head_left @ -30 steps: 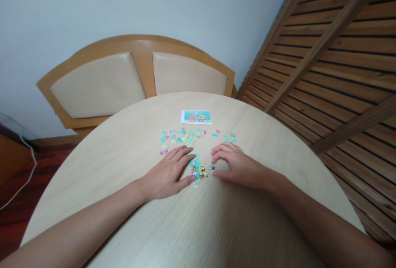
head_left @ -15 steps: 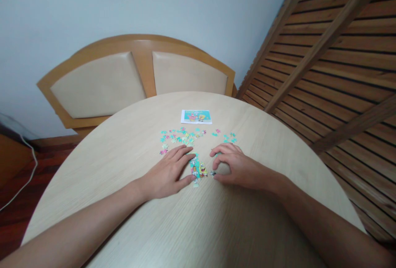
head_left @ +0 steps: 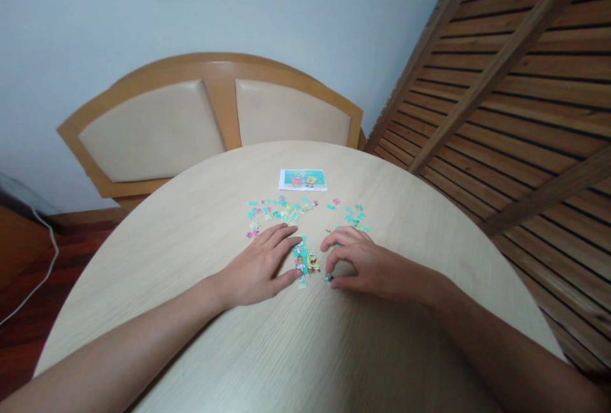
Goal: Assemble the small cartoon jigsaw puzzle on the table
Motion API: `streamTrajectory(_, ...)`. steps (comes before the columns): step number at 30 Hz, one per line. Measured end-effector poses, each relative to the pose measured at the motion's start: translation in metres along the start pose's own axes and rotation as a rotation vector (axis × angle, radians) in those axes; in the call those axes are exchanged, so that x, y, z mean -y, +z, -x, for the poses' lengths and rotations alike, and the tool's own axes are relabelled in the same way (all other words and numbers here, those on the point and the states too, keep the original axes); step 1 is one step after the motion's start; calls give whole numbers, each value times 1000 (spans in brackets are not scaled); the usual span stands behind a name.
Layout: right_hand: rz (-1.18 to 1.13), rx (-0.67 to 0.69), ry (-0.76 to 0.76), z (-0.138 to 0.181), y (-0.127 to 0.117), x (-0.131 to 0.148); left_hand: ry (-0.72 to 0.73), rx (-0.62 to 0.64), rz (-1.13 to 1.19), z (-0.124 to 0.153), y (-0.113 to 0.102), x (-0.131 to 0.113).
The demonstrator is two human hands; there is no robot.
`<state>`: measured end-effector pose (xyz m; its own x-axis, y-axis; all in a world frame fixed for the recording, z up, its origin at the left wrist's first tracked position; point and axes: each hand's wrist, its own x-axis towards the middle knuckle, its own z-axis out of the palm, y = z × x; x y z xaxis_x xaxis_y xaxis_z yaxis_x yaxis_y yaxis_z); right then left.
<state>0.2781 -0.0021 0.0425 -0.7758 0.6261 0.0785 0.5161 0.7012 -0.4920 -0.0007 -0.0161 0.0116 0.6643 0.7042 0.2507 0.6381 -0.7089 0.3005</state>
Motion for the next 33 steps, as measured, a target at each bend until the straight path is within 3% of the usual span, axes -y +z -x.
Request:
streamTrajectory(9, 21, -68, 19, -1, 6, 7, 10, -24, 17, 0, 0, 0)
streamTrajectory(15, -5, -36, 2, 0, 7, 6, 9, -9, 1, 0, 0, 0)
streamTrajectory(25, 18, -221, -73, -11, 28, 15, 9, -18, 10, 0, 0, 0)
streamTrajectory(33, 59, -216, -70, -11, 27, 18, 4, -24, 24, 0, 0, 0)
